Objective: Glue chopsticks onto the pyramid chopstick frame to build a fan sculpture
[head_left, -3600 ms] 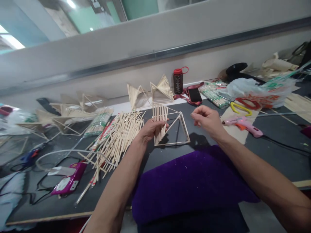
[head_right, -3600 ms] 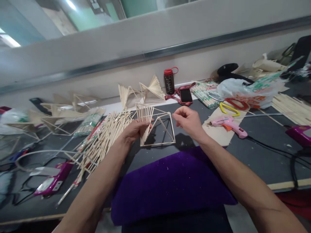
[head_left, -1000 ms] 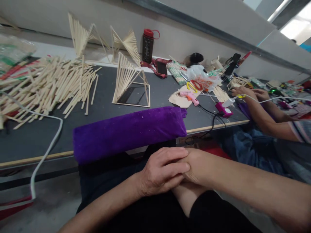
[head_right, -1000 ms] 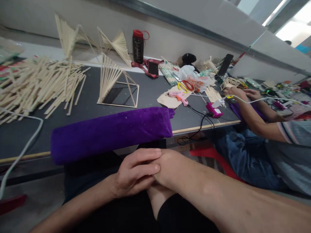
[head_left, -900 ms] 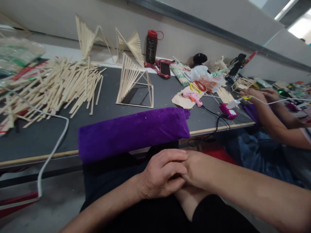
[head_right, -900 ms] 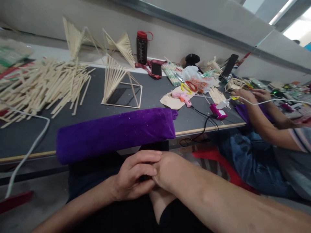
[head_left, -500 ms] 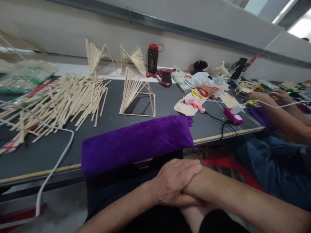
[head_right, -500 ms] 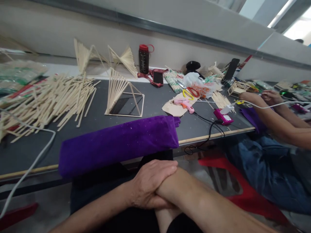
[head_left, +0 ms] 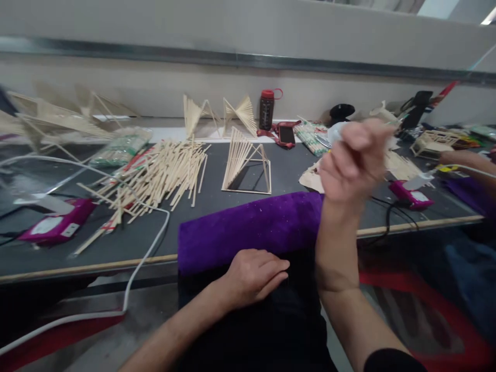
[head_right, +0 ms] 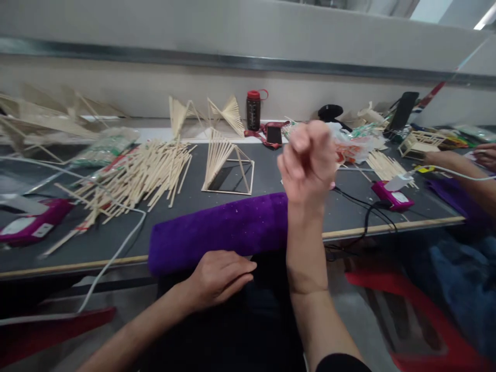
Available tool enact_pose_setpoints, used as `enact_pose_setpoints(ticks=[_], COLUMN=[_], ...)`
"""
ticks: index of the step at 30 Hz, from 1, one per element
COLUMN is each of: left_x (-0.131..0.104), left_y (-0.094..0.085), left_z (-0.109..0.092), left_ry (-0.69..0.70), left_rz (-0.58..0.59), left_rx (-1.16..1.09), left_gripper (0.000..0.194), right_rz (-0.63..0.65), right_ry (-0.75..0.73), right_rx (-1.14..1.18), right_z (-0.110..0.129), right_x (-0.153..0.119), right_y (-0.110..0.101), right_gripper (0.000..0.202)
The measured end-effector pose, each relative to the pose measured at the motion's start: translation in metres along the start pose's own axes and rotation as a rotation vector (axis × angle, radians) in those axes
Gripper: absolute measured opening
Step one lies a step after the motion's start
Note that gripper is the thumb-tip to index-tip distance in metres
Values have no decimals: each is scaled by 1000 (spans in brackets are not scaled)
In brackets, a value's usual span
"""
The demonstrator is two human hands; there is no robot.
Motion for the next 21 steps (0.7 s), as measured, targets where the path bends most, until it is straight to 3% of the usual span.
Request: enact_pose_setpoints(ticks=[3,5,9,12,14,21], left_x=[17,26,41,48,52,53], left_y=[-13,-20,-28,-30,-30,-25], left_z=[9,21,55,79,89,96], left_ry=[-27,-86,-384,-636,-719,-761], left_rz=[-60,-114,-335,-491,-513,-460], left_rx=[32,13,-27,-126,-162,-158], left_gripper=[17,16,15,21,23,22], right_rz=[-78,-158,-171,-183,-194,-157], right_ry=[73,231,394,386,363,309], right_rx=[145,177,144,109,69,-68], right_z=[-55,-95,-147,-158,-161,-167], right_x=[30,34,22,15,13,12], right_y=[26,33,31,29,29,28], right_gripper=[33,34,44,46,46,45])
Point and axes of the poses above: each hand's wrist, its own x-axis towards the middle knuckle, its own y-axis out of the palm, z = x × y, the point moved 1 cm from there along x, towards the middle knuckle, and after that the axes turned 15 degrees about -y, right-handed, at the moved point
